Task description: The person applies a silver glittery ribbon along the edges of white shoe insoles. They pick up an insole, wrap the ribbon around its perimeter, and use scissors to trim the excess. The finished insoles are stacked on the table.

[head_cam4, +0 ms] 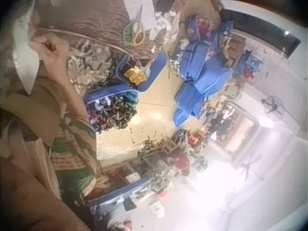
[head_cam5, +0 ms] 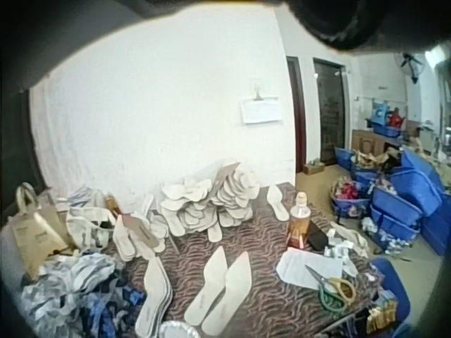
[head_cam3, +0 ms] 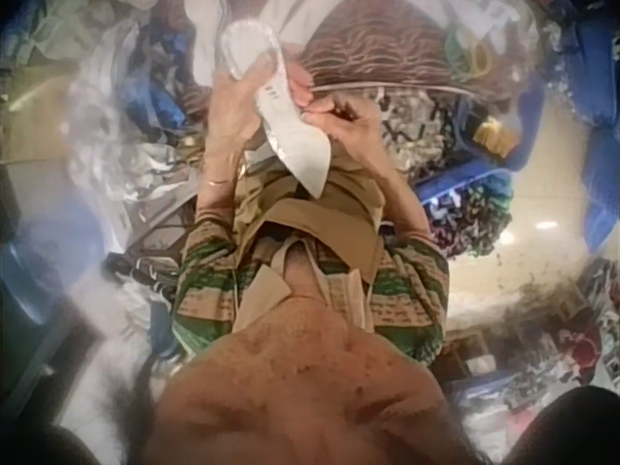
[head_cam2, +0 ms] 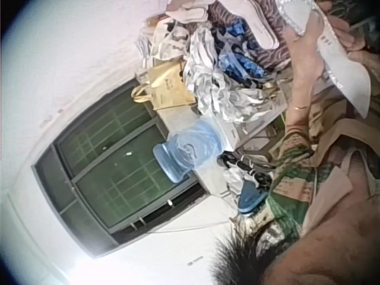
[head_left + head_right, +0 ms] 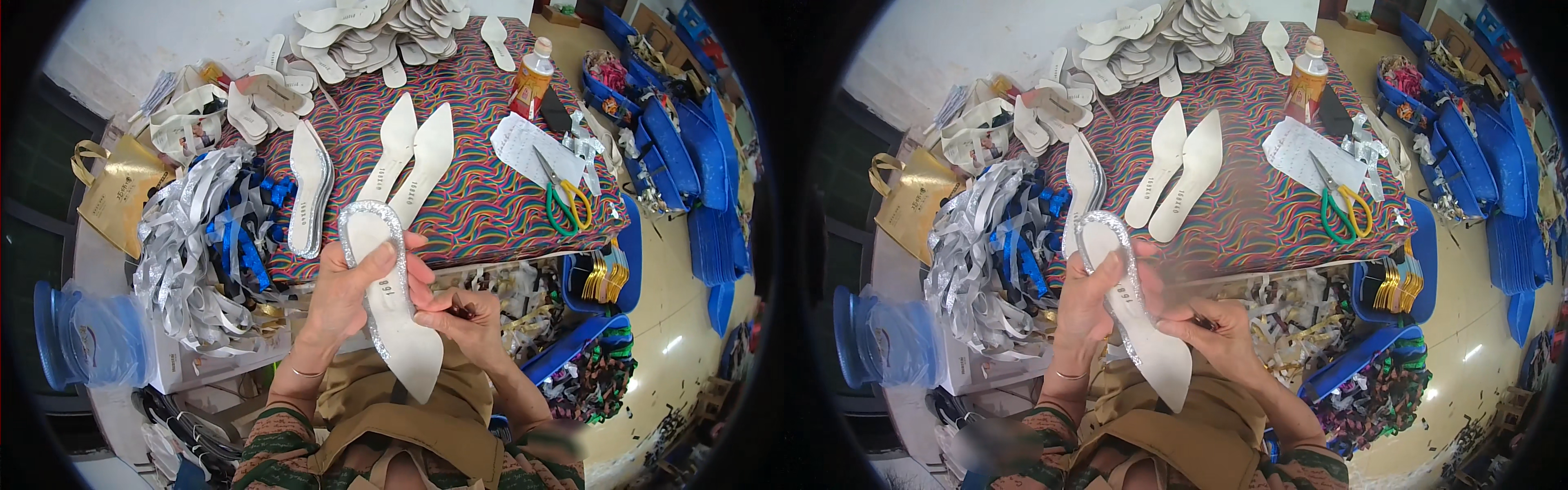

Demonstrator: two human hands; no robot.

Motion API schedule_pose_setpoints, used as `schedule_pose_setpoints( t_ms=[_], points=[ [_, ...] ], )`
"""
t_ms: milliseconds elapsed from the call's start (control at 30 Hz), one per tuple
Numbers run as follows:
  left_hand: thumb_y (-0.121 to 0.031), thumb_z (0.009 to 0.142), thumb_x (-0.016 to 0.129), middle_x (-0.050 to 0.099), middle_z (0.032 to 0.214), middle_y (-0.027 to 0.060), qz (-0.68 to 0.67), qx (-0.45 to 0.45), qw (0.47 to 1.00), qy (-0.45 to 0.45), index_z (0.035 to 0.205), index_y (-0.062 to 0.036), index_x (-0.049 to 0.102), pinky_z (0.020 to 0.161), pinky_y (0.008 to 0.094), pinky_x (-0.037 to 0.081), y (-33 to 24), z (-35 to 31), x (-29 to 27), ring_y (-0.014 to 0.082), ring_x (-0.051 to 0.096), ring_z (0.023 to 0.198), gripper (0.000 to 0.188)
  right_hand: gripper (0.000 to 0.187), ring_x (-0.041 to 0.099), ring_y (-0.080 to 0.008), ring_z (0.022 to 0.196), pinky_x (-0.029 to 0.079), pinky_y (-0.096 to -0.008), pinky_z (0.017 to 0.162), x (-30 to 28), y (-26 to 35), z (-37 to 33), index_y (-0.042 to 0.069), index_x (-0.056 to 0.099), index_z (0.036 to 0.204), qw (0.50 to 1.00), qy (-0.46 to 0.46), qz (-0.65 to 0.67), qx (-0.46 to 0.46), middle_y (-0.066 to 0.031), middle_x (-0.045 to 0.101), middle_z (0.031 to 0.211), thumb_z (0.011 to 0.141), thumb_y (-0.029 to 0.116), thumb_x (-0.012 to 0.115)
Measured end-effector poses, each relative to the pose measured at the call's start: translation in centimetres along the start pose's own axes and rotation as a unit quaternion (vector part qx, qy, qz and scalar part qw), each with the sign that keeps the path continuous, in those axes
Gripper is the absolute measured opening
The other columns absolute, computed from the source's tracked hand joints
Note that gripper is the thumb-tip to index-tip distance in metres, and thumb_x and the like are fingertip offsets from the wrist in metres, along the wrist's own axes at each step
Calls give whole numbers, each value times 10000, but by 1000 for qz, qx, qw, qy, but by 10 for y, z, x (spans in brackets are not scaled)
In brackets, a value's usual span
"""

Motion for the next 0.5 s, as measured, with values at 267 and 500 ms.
schedule_pose_setpoints(
  t_ms=[267,500],
  points=[
    [-177,977,522,641,794,141,-98,-7,994,47,1187,62,566,632,320,514,14,8,3,212,629,672,321,92,544,-27,696,438,-204,608,-2,1,6,2,678,856,996,18,-84,5,3,650,746,796,19,745],
    [-65,856,647,636,1163,221,34,-2,999,35,1290,69,504,936,376,513,31,-1,11,248,642,1054,477,129,570,-46,715,458,-207,649,-11,8,26,-7,633,820,990,-24,-53,-132,-38,674,824,760,-55,736]
  ],
)
Point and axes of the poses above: each hand's wrist, its own z-axis towards the middle knuckle, its own x-axis out of the palm, y = z × x, the point moved 6 cm from there along z, towards the middle knuckle
